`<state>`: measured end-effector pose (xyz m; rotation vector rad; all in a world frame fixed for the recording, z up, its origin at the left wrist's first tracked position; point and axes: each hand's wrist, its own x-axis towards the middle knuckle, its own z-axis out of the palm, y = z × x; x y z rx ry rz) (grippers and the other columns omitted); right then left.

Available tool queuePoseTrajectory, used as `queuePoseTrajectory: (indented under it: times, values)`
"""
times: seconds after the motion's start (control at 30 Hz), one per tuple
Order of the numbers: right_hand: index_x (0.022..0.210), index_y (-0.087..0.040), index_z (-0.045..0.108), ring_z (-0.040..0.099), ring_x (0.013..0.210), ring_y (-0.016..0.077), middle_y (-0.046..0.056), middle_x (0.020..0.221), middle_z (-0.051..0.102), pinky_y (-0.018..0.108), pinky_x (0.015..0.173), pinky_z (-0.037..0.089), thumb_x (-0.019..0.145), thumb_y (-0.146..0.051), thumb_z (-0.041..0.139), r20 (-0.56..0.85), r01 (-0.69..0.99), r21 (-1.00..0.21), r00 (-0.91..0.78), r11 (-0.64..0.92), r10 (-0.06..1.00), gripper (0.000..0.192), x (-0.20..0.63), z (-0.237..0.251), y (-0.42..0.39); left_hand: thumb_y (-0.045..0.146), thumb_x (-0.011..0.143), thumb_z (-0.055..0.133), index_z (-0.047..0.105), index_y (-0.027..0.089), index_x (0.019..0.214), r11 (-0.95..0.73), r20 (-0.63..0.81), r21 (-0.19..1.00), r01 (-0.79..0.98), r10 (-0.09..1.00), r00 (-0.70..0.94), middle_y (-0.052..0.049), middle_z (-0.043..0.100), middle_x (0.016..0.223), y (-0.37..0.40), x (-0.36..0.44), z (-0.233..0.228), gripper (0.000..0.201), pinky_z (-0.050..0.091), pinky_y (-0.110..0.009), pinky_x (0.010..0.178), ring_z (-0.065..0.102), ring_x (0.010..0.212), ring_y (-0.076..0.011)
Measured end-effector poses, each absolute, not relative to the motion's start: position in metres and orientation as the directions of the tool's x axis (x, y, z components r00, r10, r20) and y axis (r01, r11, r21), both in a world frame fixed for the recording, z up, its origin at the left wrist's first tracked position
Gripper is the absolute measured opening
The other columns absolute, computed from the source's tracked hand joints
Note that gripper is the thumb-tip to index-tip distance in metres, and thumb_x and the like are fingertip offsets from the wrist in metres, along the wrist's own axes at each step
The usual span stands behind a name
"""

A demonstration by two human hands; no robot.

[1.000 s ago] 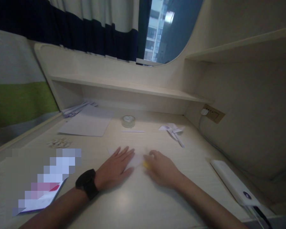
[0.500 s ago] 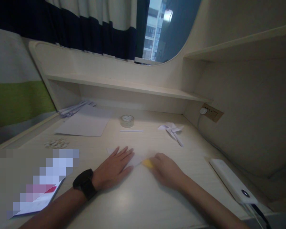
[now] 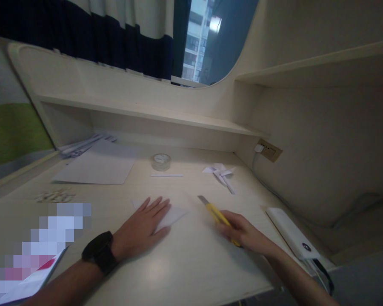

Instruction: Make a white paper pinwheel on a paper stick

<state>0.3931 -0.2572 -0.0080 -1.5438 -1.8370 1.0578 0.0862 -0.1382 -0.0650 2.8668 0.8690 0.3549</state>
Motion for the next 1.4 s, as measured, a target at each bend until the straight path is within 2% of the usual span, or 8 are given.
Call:
queuePoseTrajectory:
  times: [0.13,0.27,0.43,0.63,0.77,1.0,1.17,1.4]
  values:
    - [0.106,-0.016,0.054,0.052,0.082,0.0147,0.004,0.092,0.056,0.026,0.073,0.045,0.089,-0.039,0.052,-0.069,0.588,-0.792,-0.349,0.161,0.935,0.028,0.39,-0.004,-0.256,0.054,0.094,0.033,0.03,0.023,0.146,-0.831,0.208,0.188,0.524,0.555,0.805,-0.008,0.03,0.151,-0.138,0.086,-0.066,0.061,0.018,-0.051,0.113,0.026,0.139,-0.0289]
    - [0.099,-0.016,0.053,0.053,0.073,0.0134,0.003,0.083,0.057,0.024,0.066,0.043,0.093,-0.029,0.043,-0.029,0.665,-0.717,-0.329,0.209,0.944,0.017,0.388,-0.006,-0.256,0.054,0.093,0.033,0.031,0.022,0.145,-0.826,0.21,0.191,0.53,0.562,0.8,-0.008,0.031,0.151,-0.138,0.086,-0.066,0.061,0.018,-0.051,0.113,0.027,0.139,-0.029]
    - [0.105,-0.017,0.05,0.057,0.073,0.0165,0.007,0.086,0.063,0.026,0.067,0.041,0.093,-0.023,0.038,0.072,0.832,-0.495,-0.249,0.251,0.966,0.017,0.386,-0.014,-0.256,0.053,0.093,0.034,0.03,0.023,0.145,-0.833,0.227,0.197,0.517,0.552,0.802,-0.008,0.032,0.15,-0.137,0.086,-0.067,0.06,0.019,-0.05,0.114,0.027,0.139,-0.0282]
    - [0.1,-0.018,0.053,0.064,0.076,0.0206,0.007,0.086,0.068,0.026,0.062,0.038,0.094,-0.026,0.041,-0.035,0.969,-0.187,-0.17,0.16,0.985,0.016,0.378,-0.021,-0.252,0.051,0.092,0.039,0.039,0.015,0.14,-0.812,0.274,0.207,0.545,0.583,0.765,-0.016,0.041,0.143,-0.14,0.087,-0.064,0.06,0.026,-0.051,0.111,0.035,0.133,-0.0306]
    - [0.094,-0.019,0.056,0.064,0.072,0.0206,0.006,0.081,0.067,0.026,0.059,0.038,0.093,-0.028,0.043,-0.031,0.981,-0.034,-0.194,0.193,0.98,0.015,0.376,-0.029,-0.251,0.049,0.092,0.04,0.044,0.017,0.135,-0.818,0.317,0.226,0.528,0.575,0.754,-0.014,0.047,0.138,-0.14,0.087,-0.065,0.054,0.028,-0.053,0.11,0.04,0.129,-0.0309]
    - [0.127,-0.02,0.046,0.058,0.083,0.0204,0.009,0.096,0.061,0.031,0.073,0.043,0.093,-0.02,0.04,0.102,0.916,0.008,-0.399,0.401,0.911,0.035,0.379,-0.033,-0.256,0.043,0.098,0.027,0.053,0.019,0.125,-0.792,0.28,0.278,0.544,0.608,0.743,-0.009,0.055,0.131,-0.133,0.092,-0.057,0.045,0.029,-0.048,0.11,0.047,0.124,-0.0246]
    - [0.132,-0.021,0.044,0.049,0.084,0.0214,0.01,0.097,0.056,0.034,0.076,0.041,0.088,-0.012,0.046,0.089,0.897,0.091,-0.44,0.432,0.894,0.045,0.37,-0.037,-0.247,0.043,0.099,0.025,0.056,0.019,0.121,-0.78,0.264,0.3,0.549,0.621,0.738,-0.007,0.056,0.13,-0.135,0.093,-0.052,0.046,0.031,-0.043,0.109,0.048,0.123,-0.0227]
    - [0.138,-0.019,0.037,0.046,0.087,0.0218,0.011,0.098,0.053,0.034,0.076,0.04,0.088,-0.011,0.044,0.097,0.899,0.067,-0.438,0.434,0.894,0.05,0.355,-0.042,-0.231,0.048,0.096,0.031,0.048,0.015,0.131,-0.793,0.276,0.226,0.566,0.609,0.743,-0.012,0.05,0.137,-0.137,0.088,-0.064,0.05,0.034,-0.044,0.108,0.042,0.128,-0.0261]
